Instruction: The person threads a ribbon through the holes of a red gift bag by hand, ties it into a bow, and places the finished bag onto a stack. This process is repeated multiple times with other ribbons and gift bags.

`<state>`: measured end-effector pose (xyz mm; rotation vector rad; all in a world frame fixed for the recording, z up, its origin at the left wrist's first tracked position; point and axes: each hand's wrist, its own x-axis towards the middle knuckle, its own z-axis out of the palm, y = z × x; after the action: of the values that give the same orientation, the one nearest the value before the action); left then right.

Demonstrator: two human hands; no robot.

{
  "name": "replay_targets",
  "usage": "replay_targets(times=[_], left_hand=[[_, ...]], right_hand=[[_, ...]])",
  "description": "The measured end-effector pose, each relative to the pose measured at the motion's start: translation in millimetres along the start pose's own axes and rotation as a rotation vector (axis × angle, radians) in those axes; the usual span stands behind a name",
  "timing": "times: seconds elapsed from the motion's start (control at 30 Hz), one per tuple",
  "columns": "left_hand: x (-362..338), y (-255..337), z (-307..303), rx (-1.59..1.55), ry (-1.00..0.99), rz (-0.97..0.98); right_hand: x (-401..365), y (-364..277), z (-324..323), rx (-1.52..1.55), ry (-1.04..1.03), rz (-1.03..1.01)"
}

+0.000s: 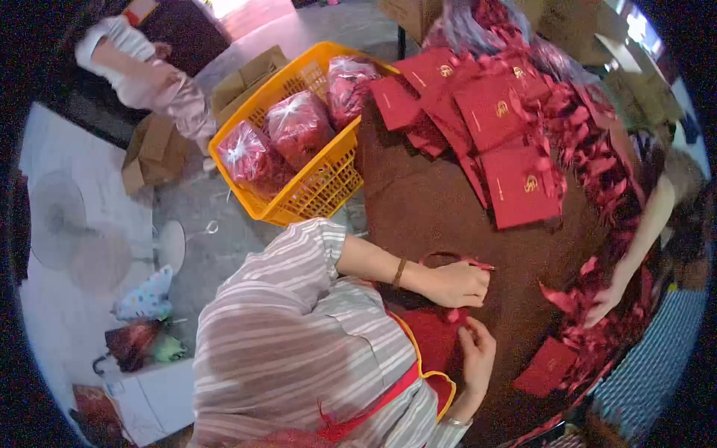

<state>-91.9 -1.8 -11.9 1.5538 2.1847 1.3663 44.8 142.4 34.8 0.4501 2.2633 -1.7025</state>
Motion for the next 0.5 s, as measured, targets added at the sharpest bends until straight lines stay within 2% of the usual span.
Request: replay_targets(times=[0.03,0.07,0.1,0.13,0.2,0.27,0.33,0.5], left_hand=[[4,2,-13,-0.195,-0.211,-0.229],[5,6,-26,-0.184,-0.182,-0.222],[5,11,-39,-0.348,-0.329,-0.356],[6,13,-49,-0.513,-0.478,-0.487],[3,-1,-48,-0.560,-0.540,-0.403],[-2,-9,-54,-0.688,-0.623,-0.226],[-4,-12,-67,-0.590,-0.568,0.025],[-24,-22,-79,-0.338,-0.487,-0.021]], right_hand=[[-1,0,3,-0.027,-0.004,-0.039],[0,-3,6,-0.054,-0.006,-0.079],[-3,-15,10,-0.153,-0.019,-0.052],[-6,-25,15,-0.182,-0.034,-0.137],[-8,-43,23,-0.324,-0.018,-0.175],[-5,-59,30,-0.368,-0.084,-0.198],[4,-70,38,-0.416,-0.119,-0.213],[22,-91,57,-0.582,-0.210,-0.252]])
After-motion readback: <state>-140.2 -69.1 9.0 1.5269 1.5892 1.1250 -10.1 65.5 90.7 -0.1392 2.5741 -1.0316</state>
